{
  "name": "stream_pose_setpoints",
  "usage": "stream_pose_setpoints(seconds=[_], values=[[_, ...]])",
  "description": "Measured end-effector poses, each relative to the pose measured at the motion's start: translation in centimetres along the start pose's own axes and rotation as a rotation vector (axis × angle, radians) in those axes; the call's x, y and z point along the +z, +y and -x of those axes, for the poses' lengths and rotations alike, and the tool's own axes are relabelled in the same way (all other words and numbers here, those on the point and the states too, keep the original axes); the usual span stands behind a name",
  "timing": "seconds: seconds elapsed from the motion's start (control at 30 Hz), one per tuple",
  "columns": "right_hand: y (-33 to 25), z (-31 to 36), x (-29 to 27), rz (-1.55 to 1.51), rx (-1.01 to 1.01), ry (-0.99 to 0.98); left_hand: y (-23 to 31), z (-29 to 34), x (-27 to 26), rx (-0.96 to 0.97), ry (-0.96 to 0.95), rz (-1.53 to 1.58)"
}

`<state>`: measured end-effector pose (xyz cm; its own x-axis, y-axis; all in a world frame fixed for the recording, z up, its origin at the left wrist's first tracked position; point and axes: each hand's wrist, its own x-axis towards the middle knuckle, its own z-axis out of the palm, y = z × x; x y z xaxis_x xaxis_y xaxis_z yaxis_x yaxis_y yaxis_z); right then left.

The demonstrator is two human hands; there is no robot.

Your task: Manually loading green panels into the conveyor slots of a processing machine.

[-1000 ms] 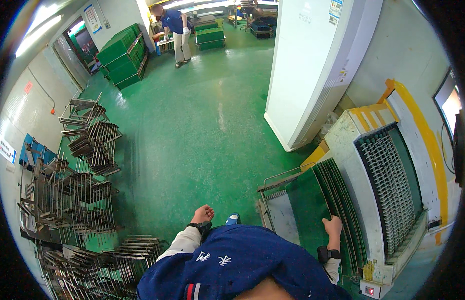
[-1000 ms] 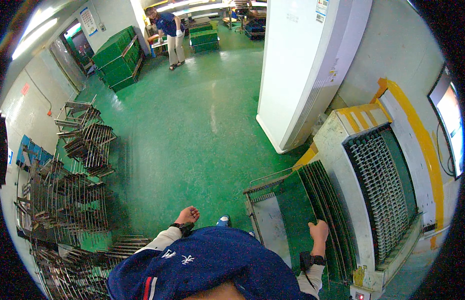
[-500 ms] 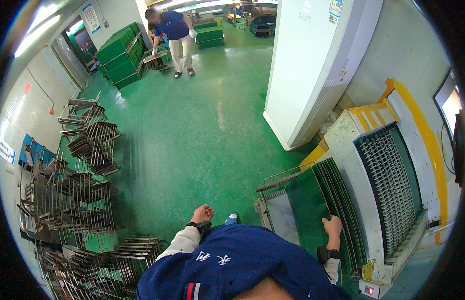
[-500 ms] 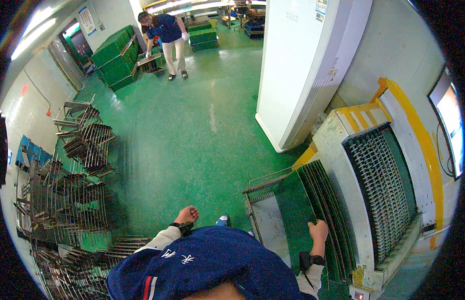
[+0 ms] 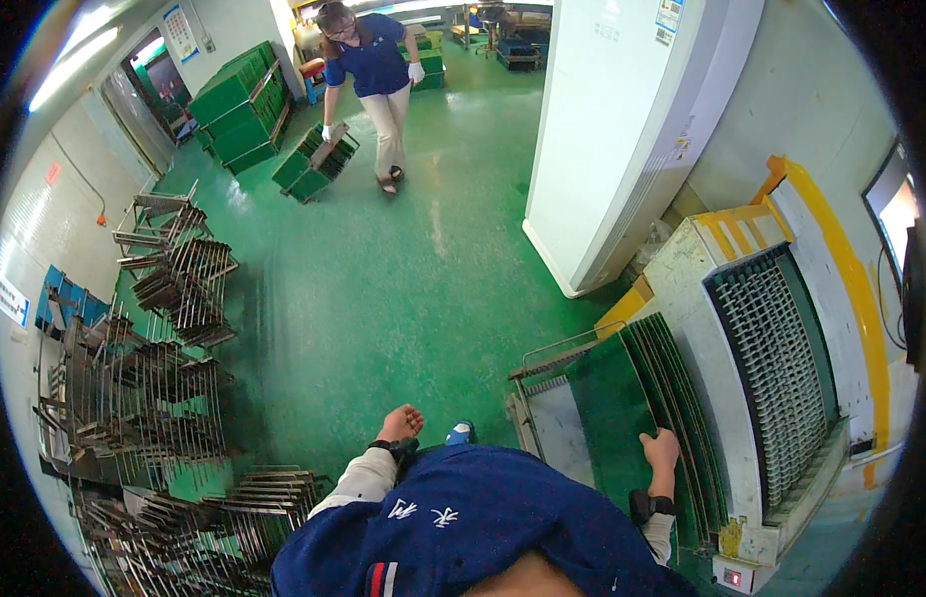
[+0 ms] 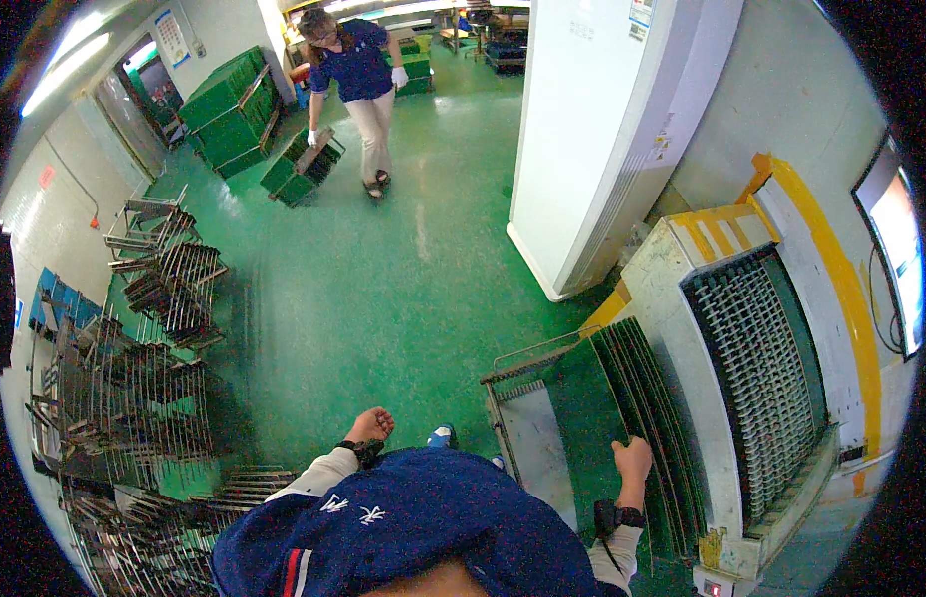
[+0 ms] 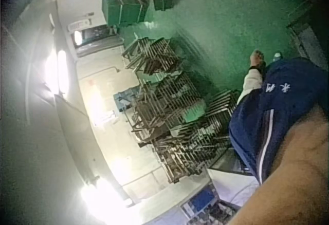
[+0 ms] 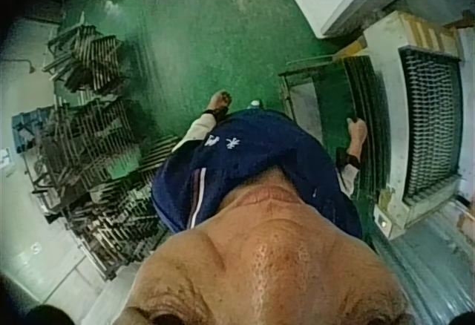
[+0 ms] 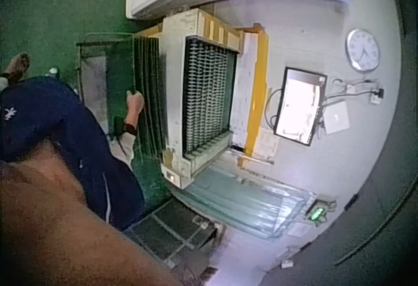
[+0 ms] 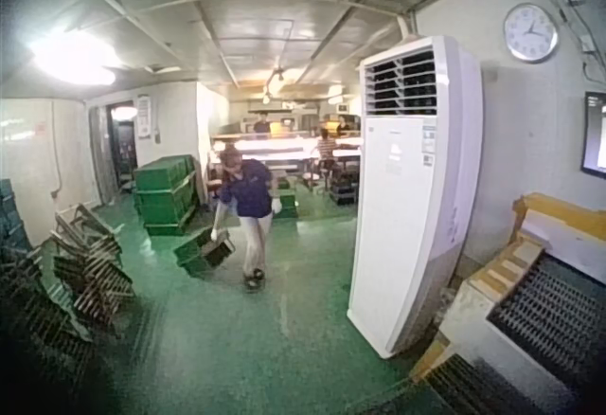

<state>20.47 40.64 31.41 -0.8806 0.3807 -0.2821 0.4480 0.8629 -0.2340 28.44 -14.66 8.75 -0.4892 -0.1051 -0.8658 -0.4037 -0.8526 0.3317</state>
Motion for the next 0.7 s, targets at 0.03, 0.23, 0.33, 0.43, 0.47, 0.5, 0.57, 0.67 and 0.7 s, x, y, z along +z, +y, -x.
stream_pose_setpoints(seconds=[0.03, 0.23, 0.33, 0.43, 0.47, 0.5, 0.57, 0.67, 0.7], values=[[0.0, -0.1, 0.0, 0.0, -0.004, -0.001, 0.0, -0.1, -0.2, 0.008, -0.011, -0.016], [-0.2, 0.2, -0.1, 0.006, 0.004, 0.007, 0.1, -0.2, -0.5, -0.004, -0.025, -0.02], [0.1, 0.1, 0.4, -0.001, -0.042, 0.07, 0.1, -0.6, -0.7, -0.024, -0.035, 0.026], [-0.2, 0.2, 0.1, -0.002, -0.023, 0.051, 0.1, -1.0, -1.2, -0.06, -0.182, 0.079], [0.0, 0.0, 0.4, -0.002, -0.028, 0.066, 0.0, -1.1, -1.4, -0.061, -0.181, 0.08], [0.0, 0.0, 0.5, -0.002, -0.031, 0.081, -0.1, -1.1, -1.3, -0.053, -0.197, 0.083], [-0.4, -0.1, 0.1, 0.001, -0.012, 0.024, 0.0, -0.9, -1.3, -0.045, -0.21, 0.086], [1.9, -1.4, 2.0, -0.014, -0.04, 0.046, 0.2, -1.0, -0.8, -0.072, -0.181, 0.071], [2.8, -1.7, 2.8, -0.029, -0.088, 0.112, 0.1, -0.8, -0.5, -0.039, -0.126, 0.07]])
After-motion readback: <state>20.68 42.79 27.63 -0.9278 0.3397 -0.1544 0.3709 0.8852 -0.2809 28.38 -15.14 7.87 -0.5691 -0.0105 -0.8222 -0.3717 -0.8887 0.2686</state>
